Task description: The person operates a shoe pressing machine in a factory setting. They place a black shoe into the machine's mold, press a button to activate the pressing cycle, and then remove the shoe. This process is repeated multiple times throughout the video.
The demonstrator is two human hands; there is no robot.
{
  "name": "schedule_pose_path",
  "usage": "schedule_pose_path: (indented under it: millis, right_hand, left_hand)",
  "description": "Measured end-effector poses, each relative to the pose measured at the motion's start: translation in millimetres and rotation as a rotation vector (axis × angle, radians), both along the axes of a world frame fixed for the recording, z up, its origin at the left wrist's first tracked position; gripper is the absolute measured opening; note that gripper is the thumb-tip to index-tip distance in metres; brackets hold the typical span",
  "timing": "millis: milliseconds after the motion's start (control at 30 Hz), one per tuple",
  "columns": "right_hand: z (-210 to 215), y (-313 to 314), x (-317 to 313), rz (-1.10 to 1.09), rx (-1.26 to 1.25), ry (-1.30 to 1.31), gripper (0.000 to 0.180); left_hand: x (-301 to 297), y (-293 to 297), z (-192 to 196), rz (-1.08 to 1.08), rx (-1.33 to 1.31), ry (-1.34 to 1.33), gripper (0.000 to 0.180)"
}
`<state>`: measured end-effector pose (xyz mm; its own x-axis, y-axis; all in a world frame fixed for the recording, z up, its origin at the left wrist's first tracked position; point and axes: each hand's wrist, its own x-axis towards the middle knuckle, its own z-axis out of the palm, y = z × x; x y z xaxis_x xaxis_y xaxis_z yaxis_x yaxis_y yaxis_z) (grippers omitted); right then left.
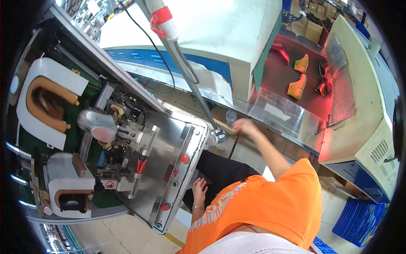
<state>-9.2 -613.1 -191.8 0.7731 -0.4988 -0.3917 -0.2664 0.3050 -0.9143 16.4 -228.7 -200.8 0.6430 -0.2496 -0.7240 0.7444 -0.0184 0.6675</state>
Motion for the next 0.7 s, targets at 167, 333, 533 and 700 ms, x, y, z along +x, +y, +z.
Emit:
schedule_pose_path:
  millis: [167, 333, 533, 700]
  right_hand:
    - [13, 187, 25, 0.807, 0.383, -0.129, 0.022]
    - [-44, 264, 27, 1.179, 0.359, 0.153, 0.021]
    - [-70, 267, 40, 1.119, 0.612, 0.323, 0.027]
    - [-46, 263, 30, 1.066, 0.620, 0.241, 0.020]
  left_hand:
    - [3, 45, -123, -0.405, 0.315, -0.085, 0.030]
    - [8, 40, -137, -0.427, 0.279, -0.181, 0.028]
    - [-3, 32, -106, -0.107, 0.089, -0.304, 0.027]
    - [1, 41, -117, 0.004, 0.013, -0.276, 0.026]
